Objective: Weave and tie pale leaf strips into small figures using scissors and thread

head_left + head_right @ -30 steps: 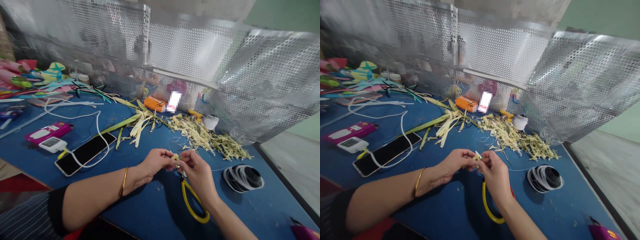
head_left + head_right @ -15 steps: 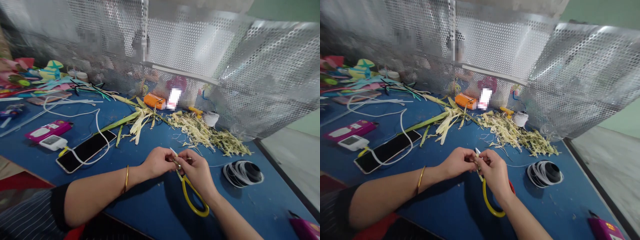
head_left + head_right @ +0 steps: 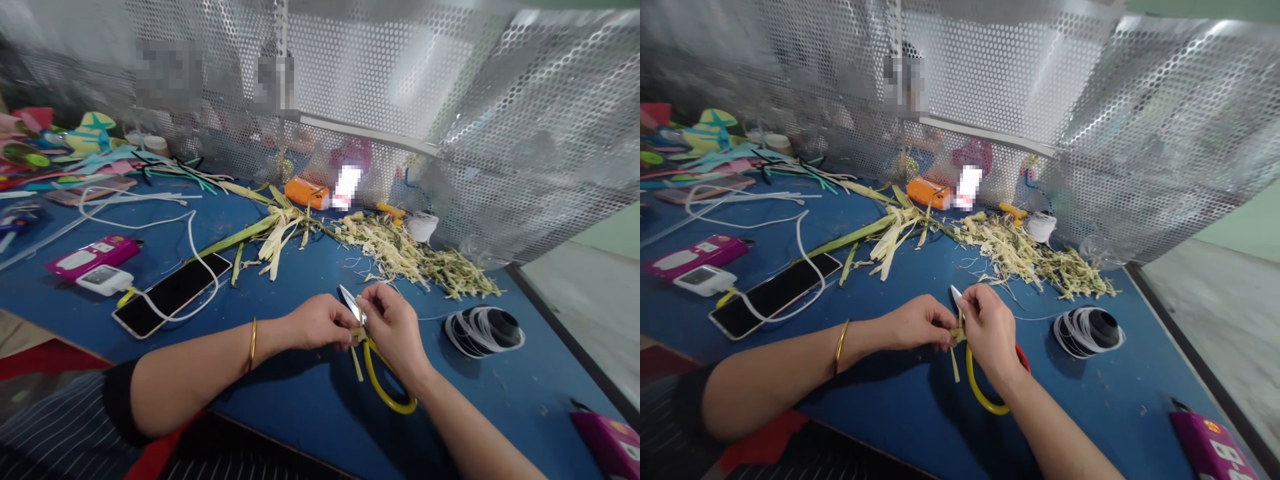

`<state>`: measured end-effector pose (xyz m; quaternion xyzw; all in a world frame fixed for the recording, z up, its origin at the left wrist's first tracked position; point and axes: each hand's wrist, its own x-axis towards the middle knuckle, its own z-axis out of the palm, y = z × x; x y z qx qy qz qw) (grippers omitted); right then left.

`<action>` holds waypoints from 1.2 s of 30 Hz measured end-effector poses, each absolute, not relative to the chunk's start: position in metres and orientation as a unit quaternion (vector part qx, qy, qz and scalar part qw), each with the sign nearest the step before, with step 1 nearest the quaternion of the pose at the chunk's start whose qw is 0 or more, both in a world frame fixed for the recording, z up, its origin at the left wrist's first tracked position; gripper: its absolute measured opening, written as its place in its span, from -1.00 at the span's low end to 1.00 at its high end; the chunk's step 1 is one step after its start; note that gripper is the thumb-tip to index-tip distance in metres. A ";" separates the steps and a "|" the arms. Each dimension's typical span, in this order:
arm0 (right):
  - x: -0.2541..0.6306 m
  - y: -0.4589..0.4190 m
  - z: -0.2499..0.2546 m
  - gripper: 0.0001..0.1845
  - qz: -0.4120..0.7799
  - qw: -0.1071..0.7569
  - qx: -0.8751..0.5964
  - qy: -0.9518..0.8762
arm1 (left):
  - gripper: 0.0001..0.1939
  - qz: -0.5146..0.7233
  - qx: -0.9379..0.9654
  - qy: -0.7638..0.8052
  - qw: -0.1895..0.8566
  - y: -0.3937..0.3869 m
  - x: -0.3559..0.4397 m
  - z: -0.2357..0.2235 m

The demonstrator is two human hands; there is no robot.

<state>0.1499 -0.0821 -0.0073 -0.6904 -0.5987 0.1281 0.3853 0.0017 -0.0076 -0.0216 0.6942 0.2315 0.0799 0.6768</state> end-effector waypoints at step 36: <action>0.153 -0.072 -0.021 -0.66 0.472 0.596 -0.545 -0.354 | -0.76 0.189 0.605 0.304 0.712 -0.011 0.004 -0.010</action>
